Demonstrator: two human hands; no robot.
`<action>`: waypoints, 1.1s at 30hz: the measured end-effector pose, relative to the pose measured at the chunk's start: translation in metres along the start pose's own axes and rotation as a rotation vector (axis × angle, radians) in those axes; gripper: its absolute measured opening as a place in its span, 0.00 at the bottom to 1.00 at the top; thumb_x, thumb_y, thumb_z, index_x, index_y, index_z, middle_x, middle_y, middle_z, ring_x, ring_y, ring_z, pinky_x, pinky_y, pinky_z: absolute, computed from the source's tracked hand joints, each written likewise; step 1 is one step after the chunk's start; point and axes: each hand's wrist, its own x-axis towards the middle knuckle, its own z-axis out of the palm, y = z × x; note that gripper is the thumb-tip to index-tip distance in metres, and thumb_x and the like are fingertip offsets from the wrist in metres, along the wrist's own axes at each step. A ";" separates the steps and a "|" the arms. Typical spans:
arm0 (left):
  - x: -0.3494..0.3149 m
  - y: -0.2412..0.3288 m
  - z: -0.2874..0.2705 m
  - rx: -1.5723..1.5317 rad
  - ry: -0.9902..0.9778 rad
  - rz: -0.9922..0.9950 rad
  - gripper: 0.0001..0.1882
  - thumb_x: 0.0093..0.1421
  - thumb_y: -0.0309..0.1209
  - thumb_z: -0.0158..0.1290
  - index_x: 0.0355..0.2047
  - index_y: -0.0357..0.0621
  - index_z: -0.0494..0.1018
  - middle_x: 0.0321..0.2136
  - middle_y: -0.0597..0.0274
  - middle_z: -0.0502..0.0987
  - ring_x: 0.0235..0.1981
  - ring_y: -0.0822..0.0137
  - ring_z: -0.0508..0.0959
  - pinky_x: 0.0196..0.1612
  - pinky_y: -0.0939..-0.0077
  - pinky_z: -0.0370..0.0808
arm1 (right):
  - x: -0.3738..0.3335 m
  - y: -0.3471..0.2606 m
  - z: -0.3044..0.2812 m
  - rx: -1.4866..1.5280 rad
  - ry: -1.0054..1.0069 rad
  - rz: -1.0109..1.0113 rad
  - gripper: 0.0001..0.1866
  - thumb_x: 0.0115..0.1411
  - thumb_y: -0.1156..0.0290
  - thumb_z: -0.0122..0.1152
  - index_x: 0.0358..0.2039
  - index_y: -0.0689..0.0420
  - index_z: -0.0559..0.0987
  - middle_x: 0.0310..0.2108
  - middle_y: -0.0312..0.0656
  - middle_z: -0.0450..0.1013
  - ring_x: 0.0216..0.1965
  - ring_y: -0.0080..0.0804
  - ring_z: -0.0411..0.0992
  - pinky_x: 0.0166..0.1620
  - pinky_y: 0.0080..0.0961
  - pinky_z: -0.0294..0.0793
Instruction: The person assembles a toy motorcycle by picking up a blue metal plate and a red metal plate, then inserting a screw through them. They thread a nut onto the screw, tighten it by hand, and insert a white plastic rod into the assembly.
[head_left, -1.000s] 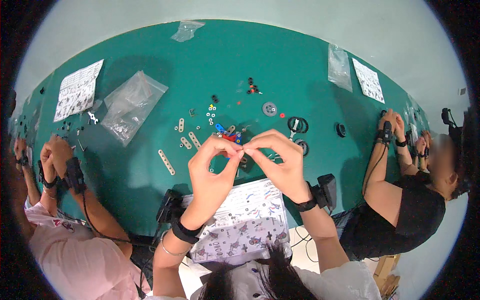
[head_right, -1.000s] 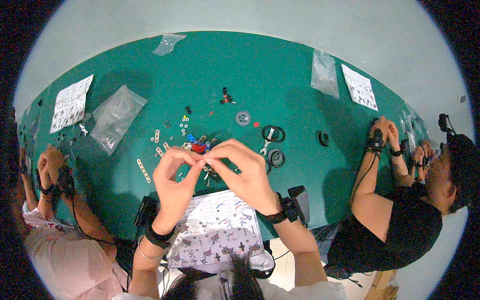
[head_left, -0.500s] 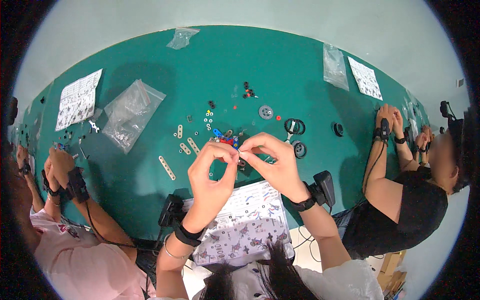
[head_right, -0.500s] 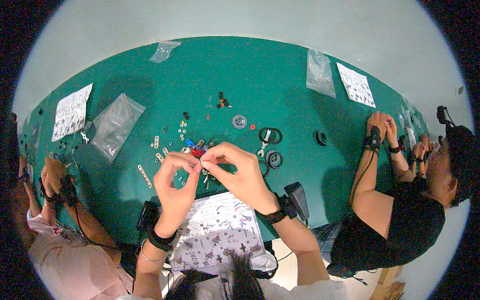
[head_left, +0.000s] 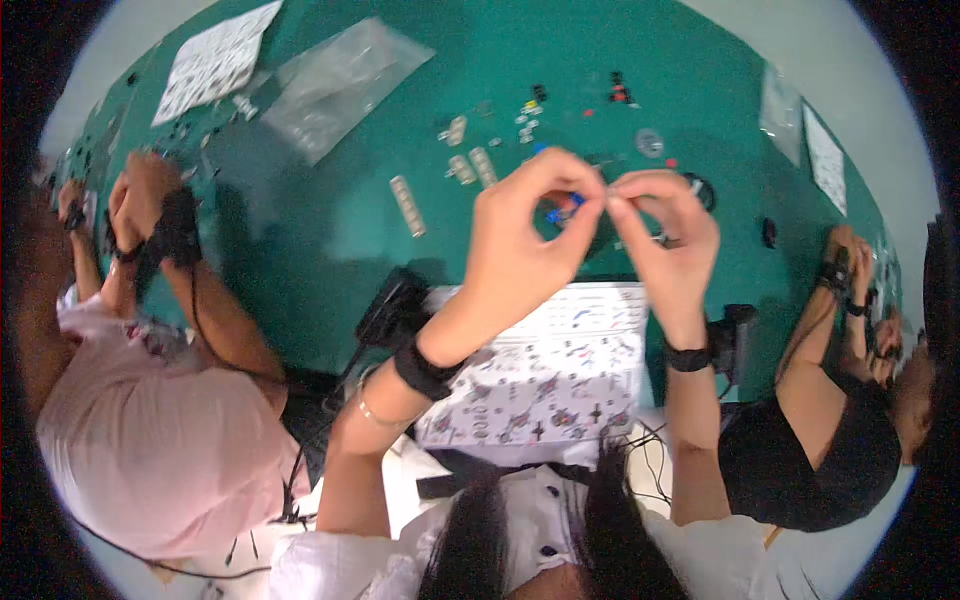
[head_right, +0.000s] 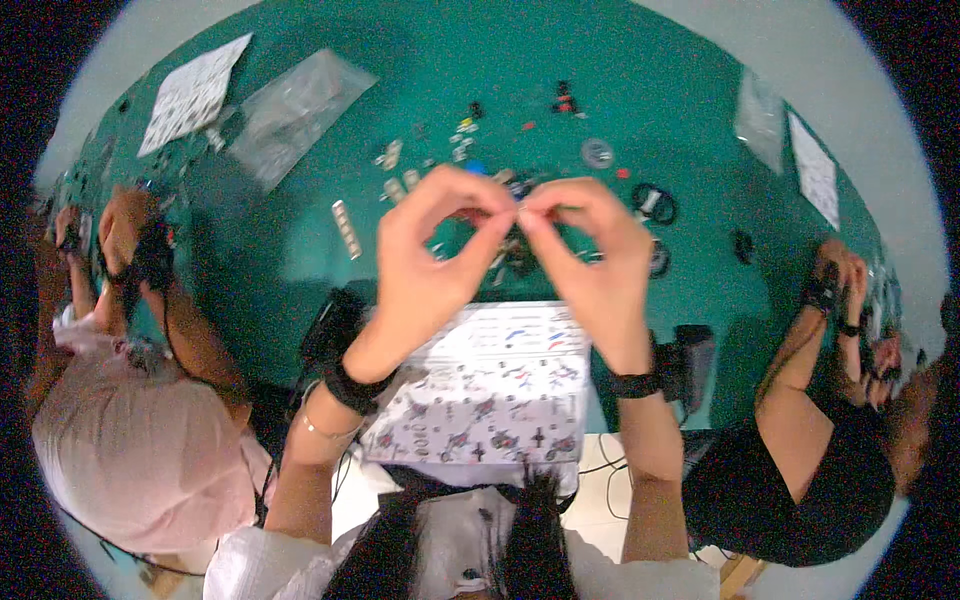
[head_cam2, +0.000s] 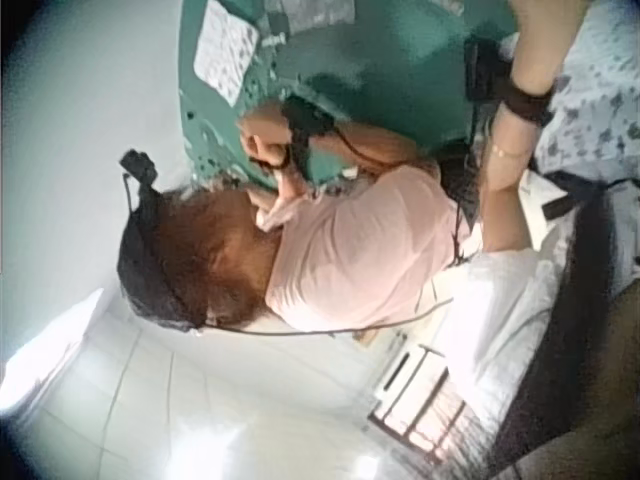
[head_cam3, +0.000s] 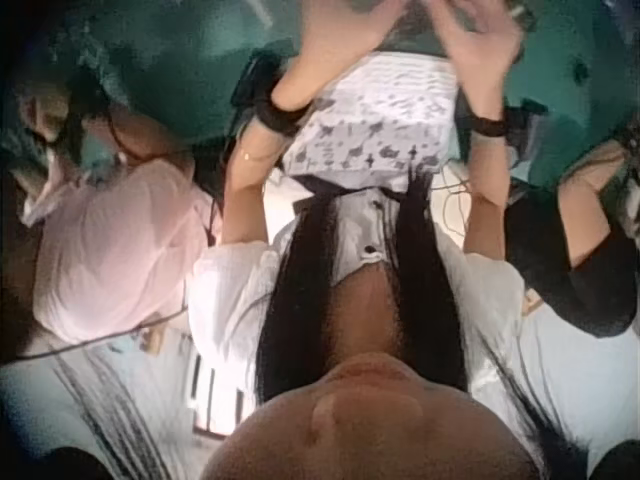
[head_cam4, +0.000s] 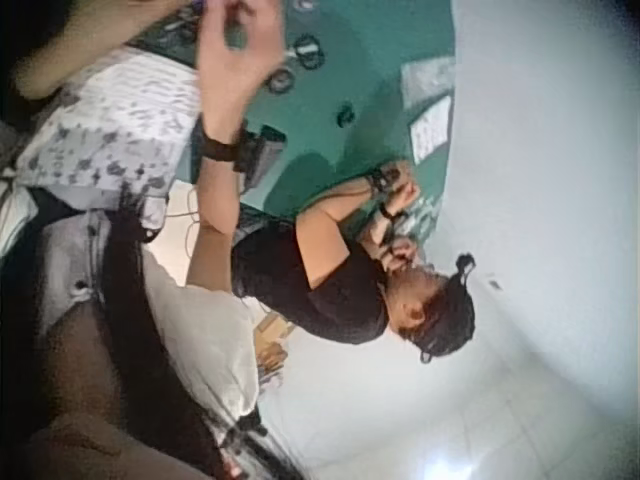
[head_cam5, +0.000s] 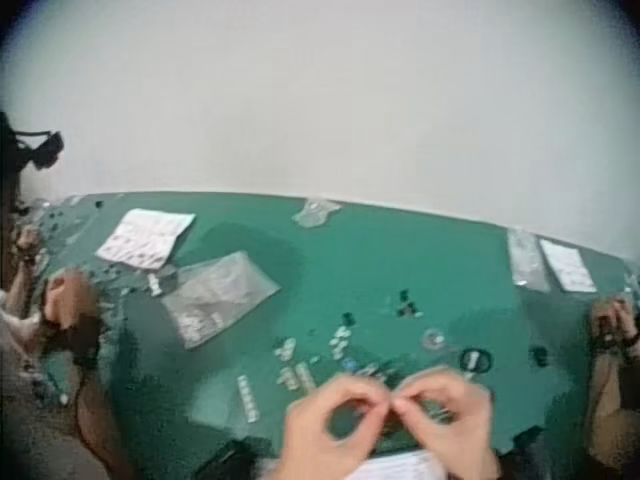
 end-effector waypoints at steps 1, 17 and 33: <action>0.001 -0.001 0.001 -0.005 -0.032 -0.001 0.05 0.58 0.19 0.58 0.34 0.37 0.74 0.34 0.63 0.78 0.37 0.74 0.78 0.41 0.79 0.74 | 0.000 0.002 -0.002 -0.002 0.013 -0.027 0.07 0.57 0.84 0.64 0.36 0.62 0.78 0.38 0.38 0.77 0.41 0.24 0.76 0.46 0.22 0.77; 0.008 -0.002 0.000 -0.126 -0.036 -0.076 0.05 0.61 0.18 0.51 0.37 0.37 0.71 0.34 0.61 0.79 0.37 0.72 0.79 0.42 0.78 0.75 | 0.001 0.006 -0.004 -0.023 0.037 0.034 0.06 0.59 0.81 0.64 0.37 0.63 0.79 0.38 0.38 0.77 0.42 0.22 0.75 0.46 0.19 0.74; 0.032 -0.018 -0.059 0.512 -0.199 0.081 0.11 0.54 0.21 0.58 0.39 0.41 0.77 0.40 0.58 0.80 0.41 0.60 0.80 0.42 0.71 0.74 | 0.007 0.017 -0.004 -0.018 0.037 0.082 0.06 0.60 0.75 0.64 0.38 0.60 0.80 0.38 0.36 0.79 0.41 0.20 0.76 0.45 0.20 0.74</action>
